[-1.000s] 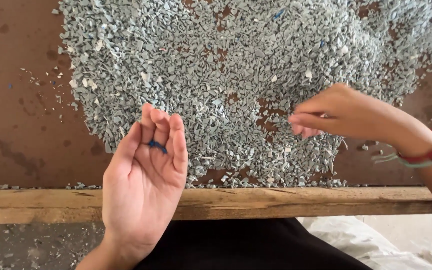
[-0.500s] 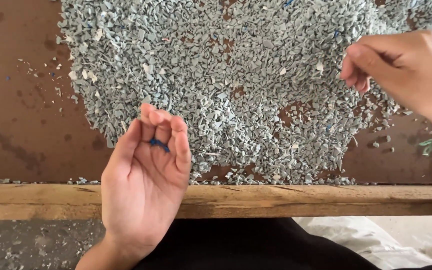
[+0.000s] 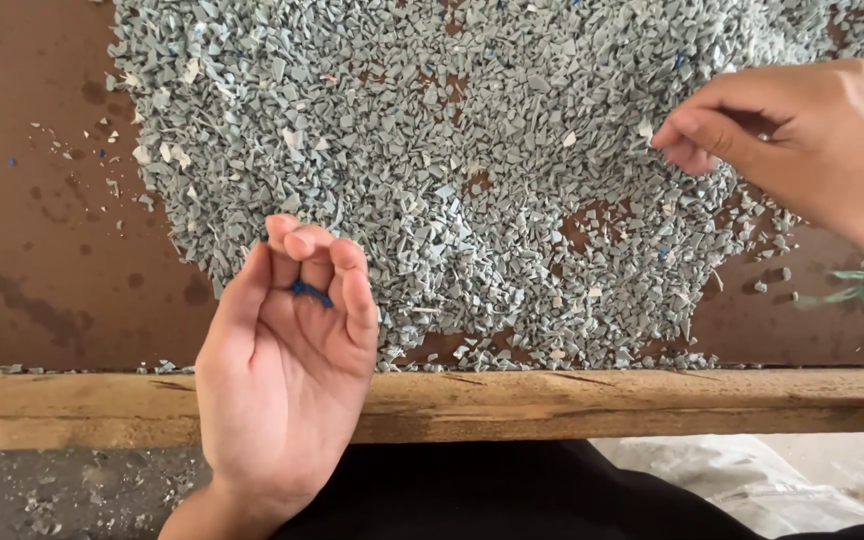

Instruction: Manually sorting and removing blue plastic contaminants from a pile of shredded grey plastic material on a sorting table.

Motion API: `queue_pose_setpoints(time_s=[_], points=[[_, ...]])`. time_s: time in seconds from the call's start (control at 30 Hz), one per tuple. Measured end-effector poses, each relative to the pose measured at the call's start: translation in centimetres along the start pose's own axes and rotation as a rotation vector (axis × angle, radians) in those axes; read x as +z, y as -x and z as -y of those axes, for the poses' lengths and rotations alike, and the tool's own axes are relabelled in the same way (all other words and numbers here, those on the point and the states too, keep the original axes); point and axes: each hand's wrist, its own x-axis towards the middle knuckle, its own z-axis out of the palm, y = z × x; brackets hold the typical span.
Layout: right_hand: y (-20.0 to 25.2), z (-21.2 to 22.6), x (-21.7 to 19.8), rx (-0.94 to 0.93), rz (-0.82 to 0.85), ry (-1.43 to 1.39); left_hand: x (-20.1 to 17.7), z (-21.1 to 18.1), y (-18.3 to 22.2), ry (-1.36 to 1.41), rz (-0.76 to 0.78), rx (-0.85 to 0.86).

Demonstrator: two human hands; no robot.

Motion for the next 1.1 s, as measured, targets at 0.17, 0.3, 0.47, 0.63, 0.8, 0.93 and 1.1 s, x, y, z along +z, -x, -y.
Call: queue_pose_setpoints(time_s=[0.17, 0.3, 0.47, 0.63, 0.8, 0.93, 1.1], points=[[-0.7, 0.5, 1.2, 0.04, 0.105, -0.153, 0.1, 0.0, 0.0, -0.006, -0.003, -0.008], [-1.0, 0.0, 1.8, 0.153, 0.241, -0.039, 0.2, 0.0, 0.1, -0.02, -0.017, 0.014], [-0.6, -1.6, 0.2, 0.446, 0.169, -0.312, 0.0, 0.0, 0.1, 0.008, -0.017, 0.007], [-1.4, 0.5, 0.1, 0.373, 0.199, -0.37, 0.2, 0.0, -0.1, -0.035, -0.01, -0.007], [-1.0, 1.5, 0.4, 0.302, 0.201, -0.11, 0.4, -0.1, -0.1, -0.063, -0.006, -0.018], [-0.2, -0.5, 0.6, 0.04, 0.029, 0.147, 0.2, -0.1, 0.0, -0.037, 0.005, -0.011], [0.4, -0.6, 1.4, -0.169, 0.083, 0.44, 0.1, -0.1, 0.0, -0.018, -0.005, -0.009]])
